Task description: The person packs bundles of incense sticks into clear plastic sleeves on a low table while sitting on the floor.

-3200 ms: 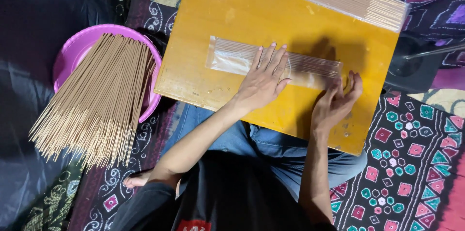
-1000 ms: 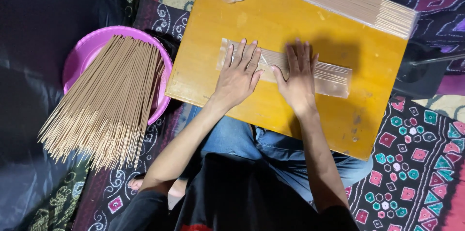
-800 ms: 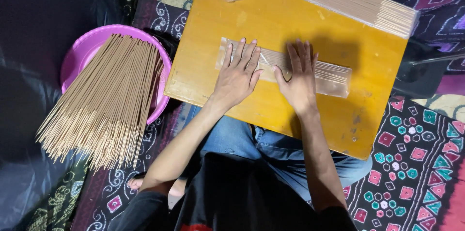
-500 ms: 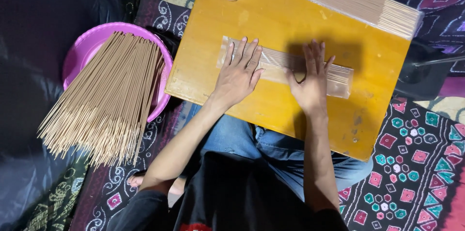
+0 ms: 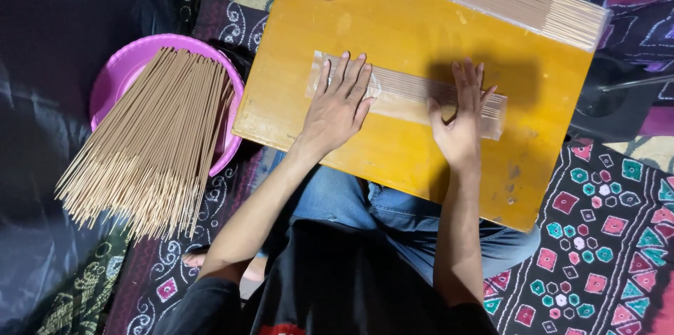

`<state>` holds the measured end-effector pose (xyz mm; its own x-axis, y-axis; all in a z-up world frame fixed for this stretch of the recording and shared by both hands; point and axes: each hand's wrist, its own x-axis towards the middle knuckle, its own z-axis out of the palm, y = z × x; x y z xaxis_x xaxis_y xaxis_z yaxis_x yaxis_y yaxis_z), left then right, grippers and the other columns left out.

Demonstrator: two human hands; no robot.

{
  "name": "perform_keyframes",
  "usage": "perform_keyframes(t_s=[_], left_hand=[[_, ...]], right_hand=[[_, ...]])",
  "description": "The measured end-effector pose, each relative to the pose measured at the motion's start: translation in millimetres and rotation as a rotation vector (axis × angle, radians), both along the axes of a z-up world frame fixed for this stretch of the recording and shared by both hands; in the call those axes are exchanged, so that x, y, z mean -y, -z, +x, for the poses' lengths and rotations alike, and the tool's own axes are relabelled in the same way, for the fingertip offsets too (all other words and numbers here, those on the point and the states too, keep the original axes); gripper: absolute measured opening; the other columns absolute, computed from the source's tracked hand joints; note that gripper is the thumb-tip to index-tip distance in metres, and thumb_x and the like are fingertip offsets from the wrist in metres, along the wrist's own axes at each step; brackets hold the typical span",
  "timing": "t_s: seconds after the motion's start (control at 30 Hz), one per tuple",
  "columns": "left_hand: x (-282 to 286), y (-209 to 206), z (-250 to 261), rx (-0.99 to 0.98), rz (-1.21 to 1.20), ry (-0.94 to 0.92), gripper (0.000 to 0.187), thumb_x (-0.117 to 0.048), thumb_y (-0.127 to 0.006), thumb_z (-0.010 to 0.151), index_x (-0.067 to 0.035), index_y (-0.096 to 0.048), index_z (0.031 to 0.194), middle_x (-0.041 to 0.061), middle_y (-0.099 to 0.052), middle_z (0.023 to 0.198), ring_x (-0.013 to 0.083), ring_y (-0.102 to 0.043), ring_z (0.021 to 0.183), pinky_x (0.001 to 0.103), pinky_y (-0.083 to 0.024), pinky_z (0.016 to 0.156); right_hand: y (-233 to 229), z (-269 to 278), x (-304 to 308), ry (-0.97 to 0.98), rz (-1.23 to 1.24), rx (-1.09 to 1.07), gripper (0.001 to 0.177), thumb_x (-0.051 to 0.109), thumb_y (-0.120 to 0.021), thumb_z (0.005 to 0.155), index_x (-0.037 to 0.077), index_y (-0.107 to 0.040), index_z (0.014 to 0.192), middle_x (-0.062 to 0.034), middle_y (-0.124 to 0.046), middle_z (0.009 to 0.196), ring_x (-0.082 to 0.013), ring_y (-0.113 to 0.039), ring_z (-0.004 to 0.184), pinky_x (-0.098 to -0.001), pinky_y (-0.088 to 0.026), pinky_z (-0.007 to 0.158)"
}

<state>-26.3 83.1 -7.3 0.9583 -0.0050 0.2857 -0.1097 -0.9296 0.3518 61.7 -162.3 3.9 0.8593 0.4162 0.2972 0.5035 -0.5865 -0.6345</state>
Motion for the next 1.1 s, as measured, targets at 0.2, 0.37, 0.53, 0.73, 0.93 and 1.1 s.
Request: perform_keyframes(t_s=[0.2, 0.37, 0.53, 0.73, 0.93, 1.1], left_hand=[[0.1, -12.5, -2.6, -0.023, -0.037, 0.01, 0.056, -0.036, -0.046, 0.111, -0.005, -0.04, 0.158, 0.011, -0.024, 0.17, 0.0304, -0.014, 0.159, 0.052, -0.006, 0.13], [1.8, -8.0, -3.9, 0.124, -0.027, 0.018, 0.05, -0.034, -0.047, 0.112, -0.003, -0.05, 0.15, 0.012, -0.035, 0.165, 0.0303, -0.024, 0.156, 0.051, -0.009, 0.13], [-1.9, -5.1, -5.6, 0.19, -0.096, 0.016, 0.046, -0.034, -0.048, 0.111, -0.005, -0.056, 0.146, 0.01, -0.041, 0.162, 0.0287, -0.03, 0.154, 0.051, -0.013, 0.129], [-13.2, -7.1, -13.9, 0.179, -0.245, -0.036, 0.04, -0.033, -0.052, 0.109, -0.01, -0.062, 0.141, 0.007, -0.051, 0.155, 0.0287, -0.038, 0.15, 0.053, -0.019, 0.127], [-22.1, -17.2, -29.7, 0.101, -0.847, 0.02, 0.049, -0.016, -0.044, 0.111, -0.008, -0.037, 0.159, 0.016, -0.034, 0.166, 0.0345, -0.033, 0.155, 0.052, -0.024, 0.13], [-13.4, -44.1, -57.7, 0.121, -0.877, -0.128, 0.057, -0.034, -0.032, 0.108, -0.007, -0.037, 0.158, 0.016, -0.035, 0.166, 0.0336, -0.029, 0.156, 0.05, -0.021, 0.13]], right_hand=[[-0.5, -7.8, -16.4, -0.069, -0.013, 0.086, 0.062, 0.015, -0.074, 0.094, 0.005, -0.052, 0.15, -0.0184, -0.04, 0.162, -0.0375, -0.023, 0.154, -0.0662, -0.006, 0.121], [1.0, -14.6, -27.4, -0.11, -0.004, 0.108, 0.057, 0.017, -0.073, 0.096, 0.001, -0.054, 0.147, -0.0193, -0.043, 0.159, -0.0387, -0.028, 0.152, -0.0618, -0.01, 0.123], [-10.5, -24.8, -48.1, -0.122, 0.0, 0.034, 0.055, 0.024, -0.072, 0.099, 0.003, -0.054, 0.146, -0.0167, -0.045, 0.156, -0.0377, -0.032, 0.151, -0.054, -0.016, 0.126], [-21.1, -34.5, -81.8, -0.169, 0.009, -0.106, 0.044, 0.028, -0.065, 0.104, 0.008, -0.059, 0.142, -0.0117, -0.05, 0.151, -0.034, -0.039, 0.147, -0.0494, -0.026, 0.125], [-31.2, -70.1, -154.8, -0.288, 0.328, -0.347, 0.041, 0.018, -0.047, 0.111, 0.006, -0.05, 0.151, -0.0174, -0.055, 0.149, -0.0318, -0.044, 0.143, -0.0454, -0.037, 0.121], [-38.3, -88.1, -223.0, -0.352, 1.034, -0.896, 0.085, 0.075, -0.029, 0.104, 0.024, -0.012, 0.169, 0.0016, 0.001, 0.176, -0.0235, 0.003, 0.164, -0.057, 0.009, 0.13]])
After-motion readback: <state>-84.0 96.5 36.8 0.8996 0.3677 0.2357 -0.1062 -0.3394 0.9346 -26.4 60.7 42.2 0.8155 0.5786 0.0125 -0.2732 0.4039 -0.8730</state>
